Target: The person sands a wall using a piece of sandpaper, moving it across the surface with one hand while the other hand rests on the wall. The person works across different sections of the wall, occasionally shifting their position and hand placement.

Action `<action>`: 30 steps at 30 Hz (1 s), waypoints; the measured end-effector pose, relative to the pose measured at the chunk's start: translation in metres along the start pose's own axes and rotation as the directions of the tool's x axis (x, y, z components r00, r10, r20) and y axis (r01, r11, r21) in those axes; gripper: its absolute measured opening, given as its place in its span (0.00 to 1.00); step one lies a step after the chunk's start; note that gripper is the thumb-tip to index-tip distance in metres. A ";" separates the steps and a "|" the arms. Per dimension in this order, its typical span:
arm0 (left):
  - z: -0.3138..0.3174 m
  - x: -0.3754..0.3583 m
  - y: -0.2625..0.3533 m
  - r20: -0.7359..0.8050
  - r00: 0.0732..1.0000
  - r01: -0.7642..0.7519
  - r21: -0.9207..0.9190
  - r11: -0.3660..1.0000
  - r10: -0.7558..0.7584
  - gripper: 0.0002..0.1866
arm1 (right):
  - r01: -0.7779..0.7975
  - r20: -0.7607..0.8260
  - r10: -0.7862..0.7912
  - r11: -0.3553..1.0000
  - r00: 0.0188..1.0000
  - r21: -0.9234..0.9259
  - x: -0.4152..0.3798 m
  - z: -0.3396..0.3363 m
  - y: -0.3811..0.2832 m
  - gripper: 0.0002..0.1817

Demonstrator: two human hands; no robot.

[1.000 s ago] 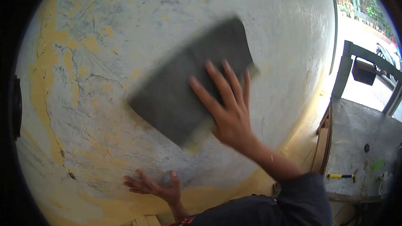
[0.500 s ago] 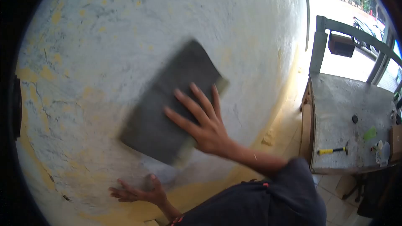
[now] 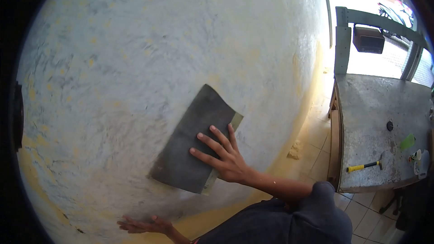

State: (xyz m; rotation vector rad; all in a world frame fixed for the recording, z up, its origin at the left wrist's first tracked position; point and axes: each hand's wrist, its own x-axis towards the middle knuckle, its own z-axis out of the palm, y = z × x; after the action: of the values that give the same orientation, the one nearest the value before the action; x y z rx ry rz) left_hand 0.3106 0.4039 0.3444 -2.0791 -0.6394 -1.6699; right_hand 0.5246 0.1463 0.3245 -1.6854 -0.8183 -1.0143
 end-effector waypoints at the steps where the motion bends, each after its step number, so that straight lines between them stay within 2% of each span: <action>1: 0.000 0.001 0.000 0.002 1.000 -0.006 -0.012 1.000 0.006 0.52 | 0.018 -0.027 -0.018 1.000 0.999 -0.002 -0.002 0.004 0.008 0.30; 3: 0.001 0.004 0.005 -0.032 0.999 -0.038 0.021 0.999 0.039 0.49 | 0.044 -0.085 -0.046 0.999 0.995 -0.016 0.043 -0.006 0.014 0.31; 5: 0.001 0.005 0.006 -0.024 0.998 -0.057 0.027 0.998 0.057 0.48 | 0.000 -0.069 -0.003 0.999 0.998 -0.043 0.108 -0.024 0.011 0.41; 7: -0.008 0.009 -0.001 -0.022 0.997 -0.074 0.052 0.996 0.076 0.47 | 0.000 -0.094 -0.005 0.999 0.996 -0.049 0.130 -0.025 0.018 0.41; 8: -0.017 0.011 -0.007 -0.002 0.988 -0.154 -0.030 0.988 0.154 0.47 | 0.014 -0.114 -0.021 0.998 0.993 -0.065 0.133 -0.026 0.021 0.42; 9: -0.021 0.012 -0.009 0.013 0.973 -0.229 -0.118 0.966 0.232 0.46 | -0.015 -0.081 0.011 0.999 0.997 -0.041 0.116 -0.026 0.025 0.41; 11: -0.015 0.005 -0.012 0.010 0.974 -0.223 -0.159 0.962 0.228 0.46 | -0.049 -0.004 0.049 0.999 0.999 -0.011 0.046 -0.022 0.045 0.39; 13: -0.008 -0.001 0.016 -0.004 0.982 -0.188 -0.201 0.961 0.191 0.47 | -0.042 0.055 0.042 0.999 0.998 -0.001 -0.034 -0.009 0.064 0.38; 14: -0.004 -0.002 0.045 -0.013 0.985 -0.171 -0.214 0.962 0.173 0.47 | -0.045 0.062 0.044 0.999 0.997 0.010 -0.030 -0.011 0.067 0.38; 16: 0.008 0.010 0.099 -0.030 0.987 -0.159 -0.240 0.958 0.156 0.48 | -0.019 0.013 0.020 1.000 1.000 -0.024 0.001 -0.017 0.064 0.32; 17: 0.014 0.014 0.128 -0.042 0.989 -0.151 -0.257 0.955 0.145 0.48 | -0.037 -0.001 0.037 0.999 0.999 -0.020 0.038 -0.025 0.058 0.34; 18: 0.012 0.012 0.127 -0.056 0.990 -0.139 -0.272 0.952 0.129 0.48 | -0.039 0.004 0.039 0.998 0.999 -0.048 0.072 -0.033 0.052 0.36; 19: 0.015 0.011 0.132 -0.060 0.990 -0.141 -0.264 0.954 0.130 0.48 | -0.009 -0.062 0.007 0.999 0.998 -0.042 0.097 -0.033 0.052 0.37; 21: 0.023 0.011 0.140 0.002 1.000 -0.018 -0.283 0.959 0.019 0.50 | 0.025 -0.070 -0.027 0.999 0.997 -0.038 0.105 -0.036 0.062 0.41; 22: 0.024 0.012 0.142 -0.005 1.000 -0.024 -0.280 0.960 0.023 0.50 | 0.051 -0.075 -0.054 0.998 0.996 -0.046 0.106 -0.038 0.065 0.44; 23: 0.025 0.011 0.144 0.025 0.999 -0.018 -0.239 0.971 0.024 0.49 | 0.020 -0.014 -0.020 0.999 1.000 -0.035 0.084 -0.043 0.070 0.42; 24: 0.027 0.010 0.147 0.056 0.998 -0.007 -0.198 0.980 0.018 0.48 | -0.019 0.052 0.021 0.999 0.998 -0.027 0.049 -0.042 0.080 0.39; 25: 0.029 0.009 0.148 0.052 0.999 0.001 -0.195 0.981 0.010 0.48 | -0.048 0.043 0.049 0.999 0.998 -0.021 0.007 -0.036 0.092 0.38; 27: 0.030 0.006 0.148 0.088 0.994 -0.048 -0.112 0.992 0.059 0.47 | -0.084 0.101 0.085 0.996 0.991 -0.006 -0.060 -0.029 0.112 0.38; 28: 0.031 0.005 0.148 0.082 0.995 -0.045 -0.098 0.994 0.053 0.47 | -0.076 0.103 0.075 0.997 0.992 0.008 -0.049 -0.030 0.114 0.38; 30: 0.039 0.004 0.148 0.046 0.998 -0.045 -0.067 0.997 0.048 0.47 | -0.063 -0.020 0.063 0.998 0.998 0.002 0.000 -0.040 0.112 0.38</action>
State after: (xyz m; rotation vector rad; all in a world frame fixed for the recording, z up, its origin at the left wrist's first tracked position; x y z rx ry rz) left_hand 0.4279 0.3061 0.3372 -2.1681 -0.5532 -1.6413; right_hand 0.6115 0.0738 0.2882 -1.6867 -0.7478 -0.9855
